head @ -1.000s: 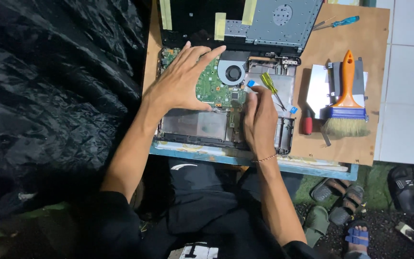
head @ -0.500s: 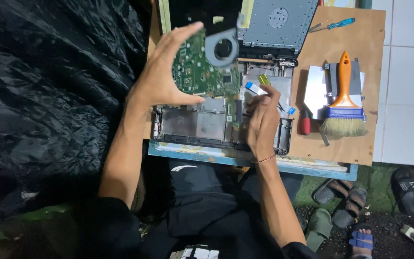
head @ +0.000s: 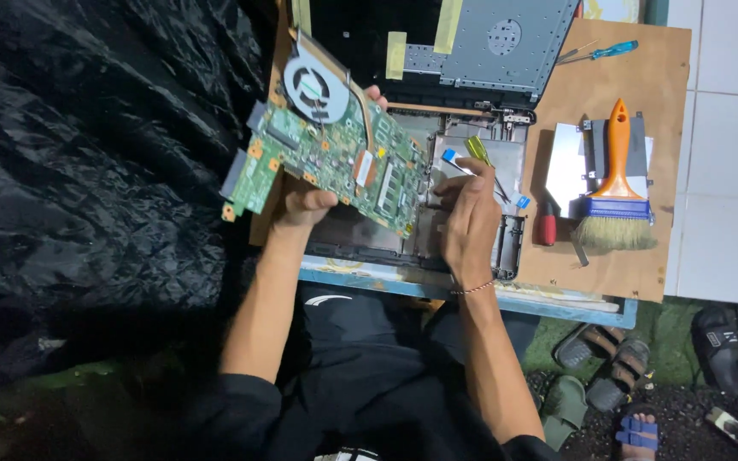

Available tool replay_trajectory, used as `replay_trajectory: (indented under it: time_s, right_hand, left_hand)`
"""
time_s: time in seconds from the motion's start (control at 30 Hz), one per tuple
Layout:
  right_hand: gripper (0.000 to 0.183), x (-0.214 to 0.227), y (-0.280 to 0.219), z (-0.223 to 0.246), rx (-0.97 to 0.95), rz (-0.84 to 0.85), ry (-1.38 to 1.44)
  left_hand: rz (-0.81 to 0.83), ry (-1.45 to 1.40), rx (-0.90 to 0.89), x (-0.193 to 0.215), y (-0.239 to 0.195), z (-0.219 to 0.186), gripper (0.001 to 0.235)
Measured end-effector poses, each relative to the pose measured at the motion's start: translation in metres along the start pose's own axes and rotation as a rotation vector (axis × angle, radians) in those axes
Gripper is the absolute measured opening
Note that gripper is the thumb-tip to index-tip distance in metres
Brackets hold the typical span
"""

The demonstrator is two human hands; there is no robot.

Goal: The person cleans the exposed motherboard and battery area of a disassembled laptop with a brush, then uses a screwdriver to remove screws from the cooling fan assembly and lifts the fan off the board.

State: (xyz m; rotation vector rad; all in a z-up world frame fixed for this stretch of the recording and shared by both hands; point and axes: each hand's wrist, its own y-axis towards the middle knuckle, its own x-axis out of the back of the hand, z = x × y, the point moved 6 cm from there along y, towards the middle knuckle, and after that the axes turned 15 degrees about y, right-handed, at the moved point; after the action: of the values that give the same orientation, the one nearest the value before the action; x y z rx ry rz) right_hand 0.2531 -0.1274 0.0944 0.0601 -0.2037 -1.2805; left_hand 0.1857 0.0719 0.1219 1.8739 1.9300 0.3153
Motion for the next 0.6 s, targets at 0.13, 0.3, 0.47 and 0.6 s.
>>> replay_trajectory:
  time_s: [0.13,0.3,0.47,0.6]
  right_hand:
    - [0.061,0.000,0.000,-0.001,0.018,0.000,0.013]
    - [0.038,-0.002,-0.002,-0.004,0.041,0.055,-0.035]
    - [0.035,-0.002,0.000,-0.003,0.076,0.040,-0.016]
    - [0.042,0.002,0.001,-0.003,0.066,-0.006,0.000]
  left_hand:
    - [-0.020,-0.141,0.066,0.005,-0.011,0.017,0.073]
    - [-0.041,-0.435,0.197,0.014,-0.013,0.047,0.064]
    - [-0.093,-0.349,0.215,0.012,-0.012,0.044,0.061]
    - [-0.249,-0.158,0.433,0.056,-0.112,0.131,0.016]
